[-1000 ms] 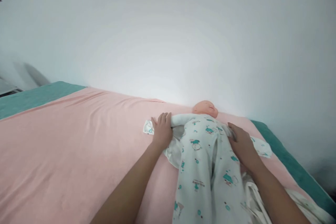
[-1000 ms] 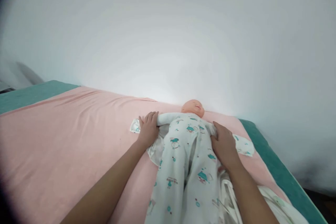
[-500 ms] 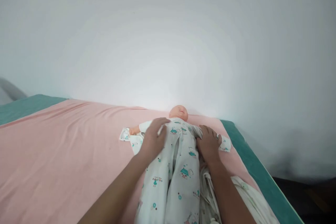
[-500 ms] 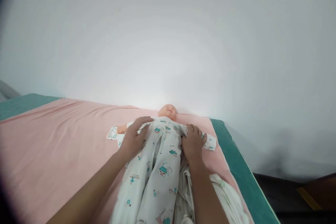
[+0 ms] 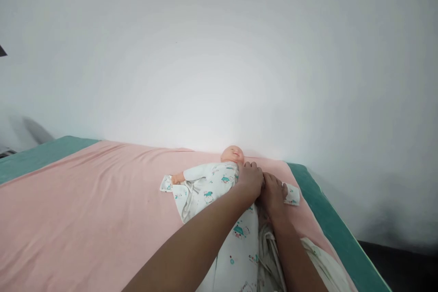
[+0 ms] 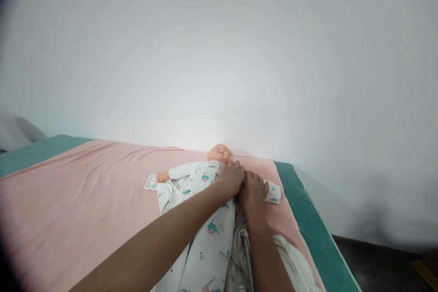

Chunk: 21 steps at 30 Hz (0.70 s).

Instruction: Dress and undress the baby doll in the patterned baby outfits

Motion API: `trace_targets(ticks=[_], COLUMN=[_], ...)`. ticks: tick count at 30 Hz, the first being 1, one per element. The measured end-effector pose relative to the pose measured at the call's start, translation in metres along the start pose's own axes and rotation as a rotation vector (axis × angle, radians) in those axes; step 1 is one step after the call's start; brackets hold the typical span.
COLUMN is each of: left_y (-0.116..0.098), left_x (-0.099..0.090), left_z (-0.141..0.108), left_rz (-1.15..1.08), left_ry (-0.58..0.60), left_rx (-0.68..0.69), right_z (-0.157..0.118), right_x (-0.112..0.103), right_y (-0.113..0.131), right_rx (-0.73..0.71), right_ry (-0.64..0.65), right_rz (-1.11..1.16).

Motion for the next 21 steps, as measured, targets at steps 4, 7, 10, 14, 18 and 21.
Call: trace_targets(ticks=[4,7,10,14,18,21], left_y=[0.006,0.017,0.024,0.019,0.007,0.004], left_x=[-0.005,-0.013,-0.015,-0.004,0.014,0.023], left_z=[0.001,0.002,0.004,0.006,0.011,0.017], left_rz=[0.019,0.043,0.068,0.07,0.058,0.054], left_ry=[0.004,0.002,0.011,0.043,0.106,0.151], left_rx=[0.022,0.032,0.033,0.09,0.166,0.181], right_z=[0.005,0.009,0.012,0.015,0.017,0.017], right_x=[-0.008,-0.018,-0.024,-0.023,-0.017,-0.013], right_y=[-0.009,-0.02,-0.032,-0.04,-0.039,-0.038], right_rx=[0.023,0.04,0.08,0.113,0.119,0.13], right_ry=[-0.046,-0.129,-0.197,-0.223,-0.162,-0.118], right_rz=[0.041,0.08,0.138,0.181,0.177,0.171])
Point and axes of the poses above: each hand's wrist, its own z-axis towards the middle knuckle, its own x-axis out of the palm, y = z × x, the point moved 6 cm from there along z, towards the middle knuckle, and after that the axes turned 4 degrees about x, right-handed, at the moved point
